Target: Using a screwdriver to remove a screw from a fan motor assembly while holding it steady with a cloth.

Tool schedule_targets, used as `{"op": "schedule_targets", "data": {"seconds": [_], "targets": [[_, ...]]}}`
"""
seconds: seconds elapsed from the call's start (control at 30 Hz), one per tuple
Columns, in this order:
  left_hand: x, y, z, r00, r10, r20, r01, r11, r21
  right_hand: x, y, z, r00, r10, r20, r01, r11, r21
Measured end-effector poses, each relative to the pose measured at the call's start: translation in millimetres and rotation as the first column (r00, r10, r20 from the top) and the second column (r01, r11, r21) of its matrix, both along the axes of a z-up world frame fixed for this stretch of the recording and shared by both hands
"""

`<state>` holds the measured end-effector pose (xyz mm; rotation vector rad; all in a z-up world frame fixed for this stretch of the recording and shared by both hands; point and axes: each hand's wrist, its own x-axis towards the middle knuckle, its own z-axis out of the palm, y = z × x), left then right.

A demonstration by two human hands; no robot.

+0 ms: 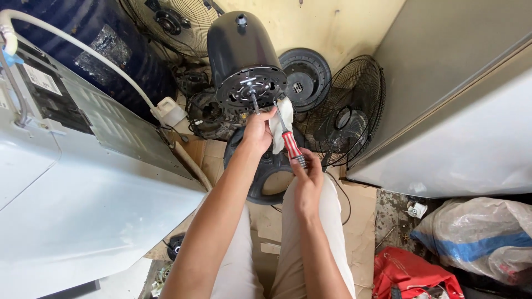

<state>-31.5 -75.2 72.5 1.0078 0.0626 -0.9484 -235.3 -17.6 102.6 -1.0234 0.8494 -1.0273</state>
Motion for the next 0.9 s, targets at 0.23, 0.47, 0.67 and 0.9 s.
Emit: {"op": "schedule_targets", "data": {"seconds": [0.23, 0.47, 0.67, 0.9], "targets": [[5.5, -3.7, -8.1, 0.997, -0.001, -0.078, -0.002, 0.999, -0.034, 11.5, 11.7, 30.2, 0.873, -0.367, -0.321, 0.141, 0.821, -0.553], [-9.1, -12.1, -7.2, 0.990, 0.143, -0.002, -0.143, 0.989, -0.026, -4.7, -3.9, 26.7, 0.986, 0.139, -0.091, -0.139, 0.990, 0.016], [-16.9, -3.9, -0.4, 0.988, 0.154, 0.008, -0.154, 0.988, -0.032, -10.9, -1.8, 26.6, 0.984, 0.175, -0.021, -0.171, 0.978, 0.122], [-26.0, 0.8, 13.5, 0.984, 0.170, -0.048, -0.174, 0.980, -0.096, -7.2, -4.4, 66.4, 0.596, 0.108, -0.796, -0.332, 0.936, -0.122]]}}
